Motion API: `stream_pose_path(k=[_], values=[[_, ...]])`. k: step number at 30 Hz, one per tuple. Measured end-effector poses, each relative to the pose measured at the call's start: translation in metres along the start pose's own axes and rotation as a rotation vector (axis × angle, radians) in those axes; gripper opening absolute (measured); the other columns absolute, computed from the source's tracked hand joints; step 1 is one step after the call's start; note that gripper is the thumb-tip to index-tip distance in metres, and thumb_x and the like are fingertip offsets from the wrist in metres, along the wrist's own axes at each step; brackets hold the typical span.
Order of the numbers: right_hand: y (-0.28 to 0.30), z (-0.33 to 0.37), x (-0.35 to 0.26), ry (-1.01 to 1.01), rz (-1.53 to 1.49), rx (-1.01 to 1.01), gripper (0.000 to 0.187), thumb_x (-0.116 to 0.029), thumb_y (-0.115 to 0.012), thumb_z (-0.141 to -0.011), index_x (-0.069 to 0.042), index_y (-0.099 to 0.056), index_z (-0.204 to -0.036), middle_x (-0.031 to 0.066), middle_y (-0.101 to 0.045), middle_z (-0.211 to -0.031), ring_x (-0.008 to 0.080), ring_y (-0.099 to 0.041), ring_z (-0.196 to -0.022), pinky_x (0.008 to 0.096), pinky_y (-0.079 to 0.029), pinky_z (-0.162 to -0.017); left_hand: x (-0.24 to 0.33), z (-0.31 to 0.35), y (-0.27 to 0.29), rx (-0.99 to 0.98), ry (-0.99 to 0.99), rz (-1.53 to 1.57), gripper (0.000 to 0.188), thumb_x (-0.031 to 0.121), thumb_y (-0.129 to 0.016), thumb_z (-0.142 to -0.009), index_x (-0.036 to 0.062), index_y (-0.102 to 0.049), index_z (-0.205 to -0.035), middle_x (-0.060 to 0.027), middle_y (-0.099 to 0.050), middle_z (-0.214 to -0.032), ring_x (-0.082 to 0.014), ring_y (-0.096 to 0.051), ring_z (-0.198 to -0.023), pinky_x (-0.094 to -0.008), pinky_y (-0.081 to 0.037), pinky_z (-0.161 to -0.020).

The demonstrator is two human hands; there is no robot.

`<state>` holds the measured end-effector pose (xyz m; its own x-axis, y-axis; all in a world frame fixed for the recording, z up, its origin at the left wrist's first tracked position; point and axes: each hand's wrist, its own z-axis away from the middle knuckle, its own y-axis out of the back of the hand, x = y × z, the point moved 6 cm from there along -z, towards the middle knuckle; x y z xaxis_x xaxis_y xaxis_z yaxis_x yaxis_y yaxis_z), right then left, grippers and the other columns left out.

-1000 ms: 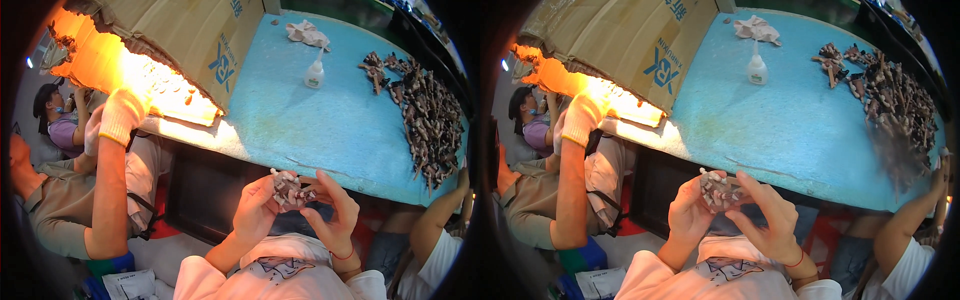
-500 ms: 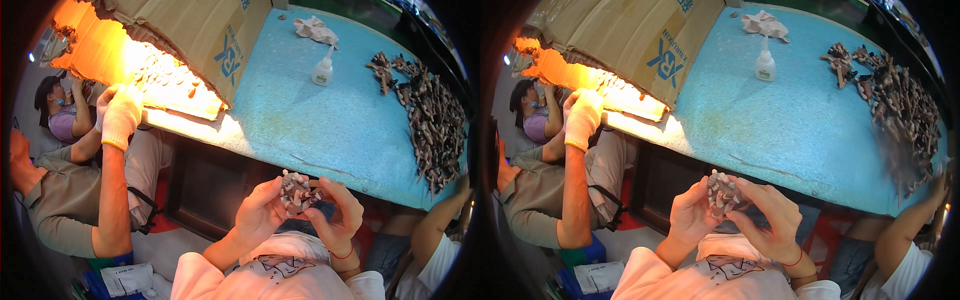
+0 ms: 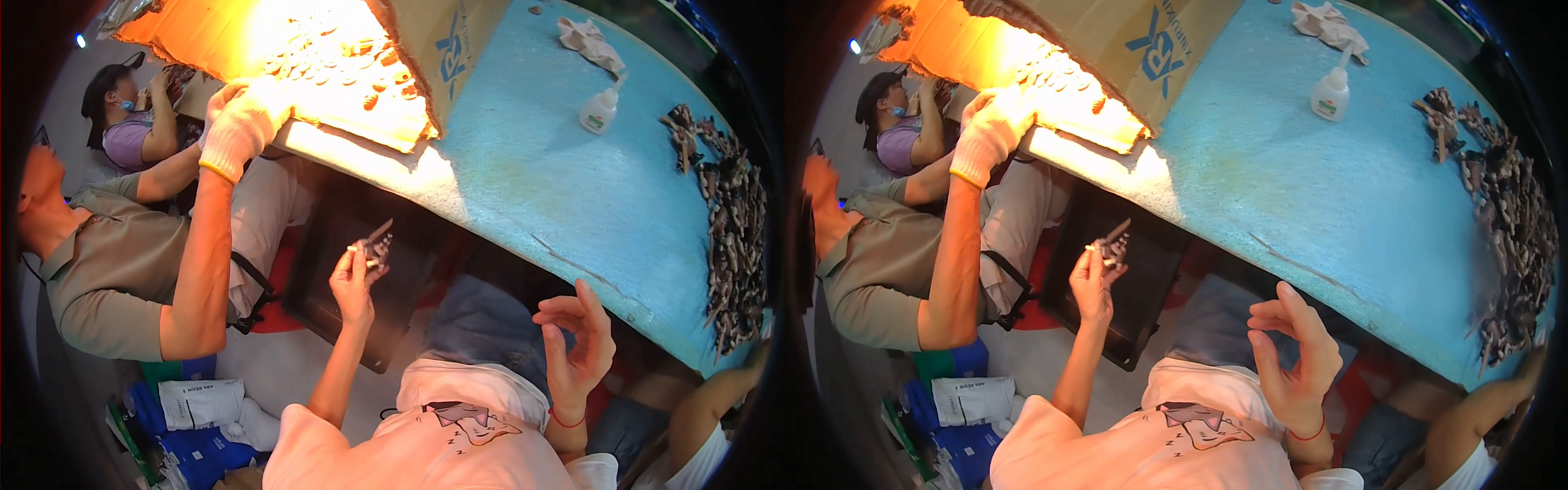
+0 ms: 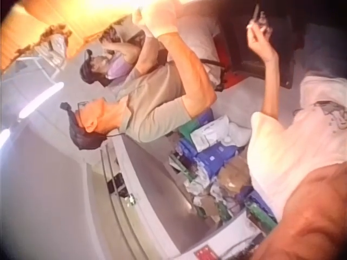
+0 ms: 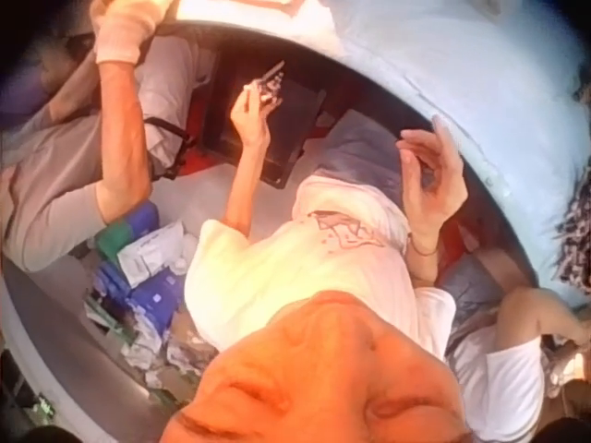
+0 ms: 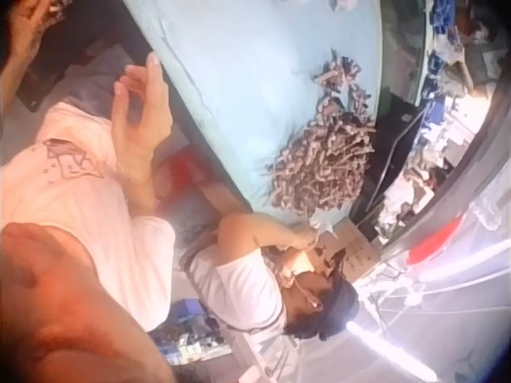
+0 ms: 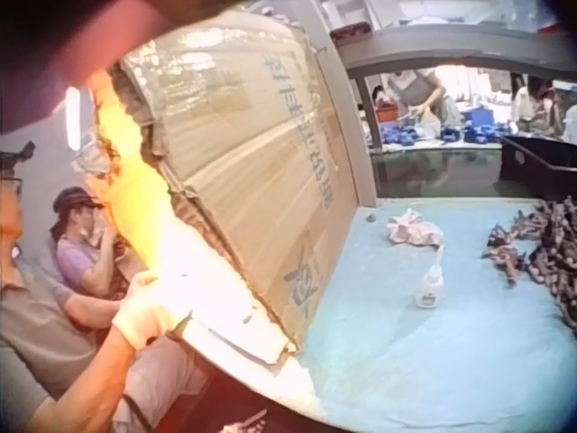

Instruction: The person assembles small plastic toy figurines by gluing individual plastic toy parts together with a glue bottle.

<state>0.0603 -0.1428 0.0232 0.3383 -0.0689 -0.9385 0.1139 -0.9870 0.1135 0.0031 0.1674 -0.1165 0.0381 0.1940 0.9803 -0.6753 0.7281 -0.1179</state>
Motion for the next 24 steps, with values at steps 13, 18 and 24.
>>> stream_pose_path(k=[13, 18, 24], values=[[-0.017, -0.003, 0.003, 0.083, 0.246, -0.05, 0.046, 0.014, -0.059, -0.068, 0.002, -0.053, -0.112, 0.0144, -0.061, -0.08, 0.0198, -0.06, -0.064, 0.0262, -0.048, -0.058, -0.103, -0.026, 0.032, -0.031, -0.322, -0.795, 0.03, 0.006, -0.061, -0.078, -0.0036, -0.057, -0.106, -0.0131, -0.058, -0.1, -0.0201, -0.06, -0.086, -0.0283, -0.046, -0.077], [-0.012, -0.006, -0.009, 0.09, 0.316, -0.068, 0.041, 0.013, -0.059, -0.068, 0.002, -0.055, -0.108, 0.0134, -0.061, -0.078, 0.0198, -0.059, -0.063, 0.0265, -0.048, -0.057, -0.091, -0.016, 0.045, 0.036, -0.325, -0.818, 0.032, 0.005, -0.061, -0.077, -0.0043, -0.056, -0.108, -0.0142, -0.059, -0.1, -0.0205, -0.06, -0.088, -0.028, -0.046, -0.079], [0.035, -0.015, -0.015, 0.21, 0.442, -0.027, 0.028, 0.011, -0.06, -0.064, -0.001, -0.062, -0.09, 0.0101, -0.06, -0.072, 0.0207, -0.059, -0.059, 0.0272, -0.046, -0.049, -0.021, 0.035, 0.013, 0.083, -0.414, -0.699, 0.024, -0.004, -0.049, -0.08, -0.0041, -0.057, -0.103, -0.0126, -0.054, -0.102, -0.0206, -0.057, -0.091, -0.0288, -0.048, -0.077]])
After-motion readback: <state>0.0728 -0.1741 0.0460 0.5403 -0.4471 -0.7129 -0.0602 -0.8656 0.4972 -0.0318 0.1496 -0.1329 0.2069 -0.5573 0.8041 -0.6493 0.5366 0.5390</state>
